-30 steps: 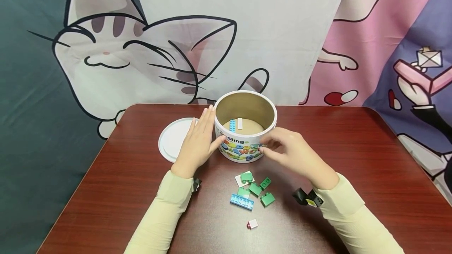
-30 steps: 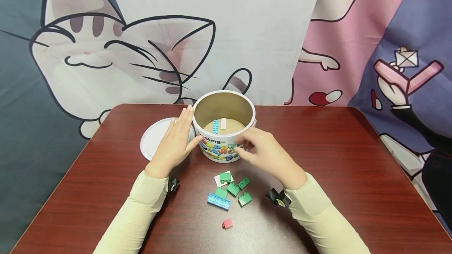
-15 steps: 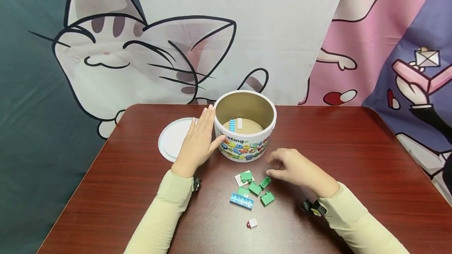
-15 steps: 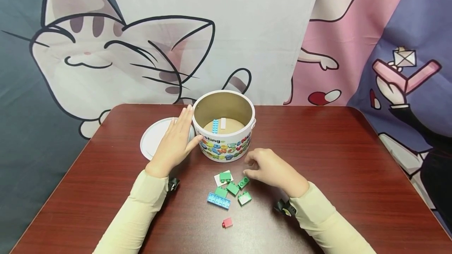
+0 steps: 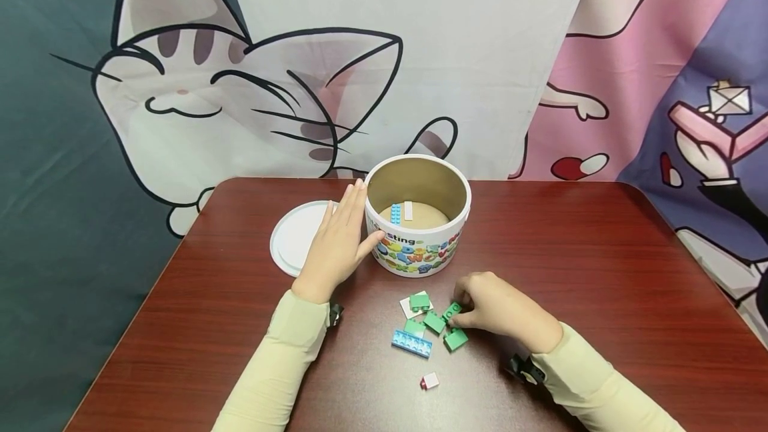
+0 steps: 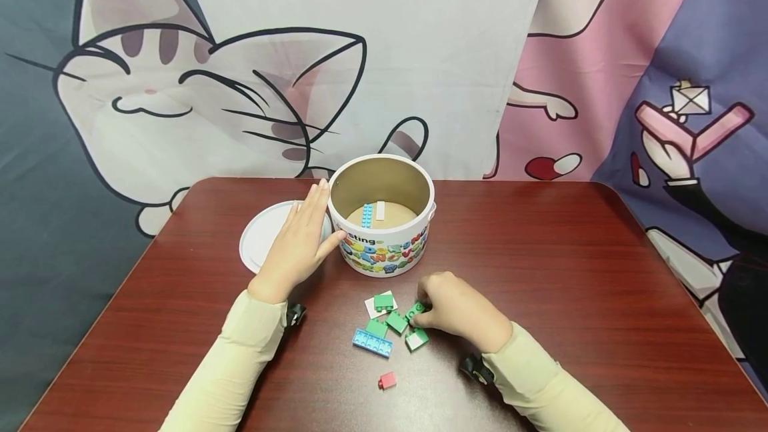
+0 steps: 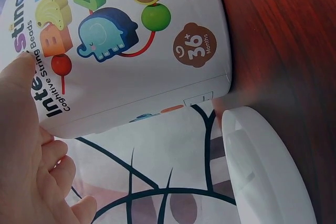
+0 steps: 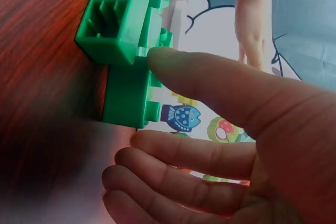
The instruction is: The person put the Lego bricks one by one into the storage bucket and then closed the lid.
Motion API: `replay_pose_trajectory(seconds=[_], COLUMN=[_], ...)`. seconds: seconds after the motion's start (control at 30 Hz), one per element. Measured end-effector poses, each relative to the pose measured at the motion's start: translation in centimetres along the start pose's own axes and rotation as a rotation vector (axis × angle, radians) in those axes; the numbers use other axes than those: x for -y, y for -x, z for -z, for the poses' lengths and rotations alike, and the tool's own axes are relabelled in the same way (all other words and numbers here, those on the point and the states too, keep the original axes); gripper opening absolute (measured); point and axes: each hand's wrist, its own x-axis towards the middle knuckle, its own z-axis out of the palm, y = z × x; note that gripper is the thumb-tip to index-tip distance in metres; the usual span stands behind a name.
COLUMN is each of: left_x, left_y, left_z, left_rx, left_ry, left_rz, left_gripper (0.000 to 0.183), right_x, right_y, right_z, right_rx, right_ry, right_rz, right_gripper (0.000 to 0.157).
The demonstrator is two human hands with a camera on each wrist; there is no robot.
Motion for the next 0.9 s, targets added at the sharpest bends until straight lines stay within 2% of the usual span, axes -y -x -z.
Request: replay_pose_trajectory(seconds=[0.57, 0.9], left_x=[0.0, 0.0], left_y=[0.0, 0.1], left_z=[0.0, 0.0], left_rx=[0.001, -0.002], left_ry=[0.004, 0.002], left_rz=[0.005, 0.001], left_gripper=[0.084, 0.085], right_x=[0.4, 1.1], right_y=[0.0, 0.1], right_z=[-0.2, 0.7], right_rx=[-0.028, -0.077], right_ry=[0.028, 0.028], right_rz=[-0.006, -0.002], right_gripper=[0.023, 0.019])
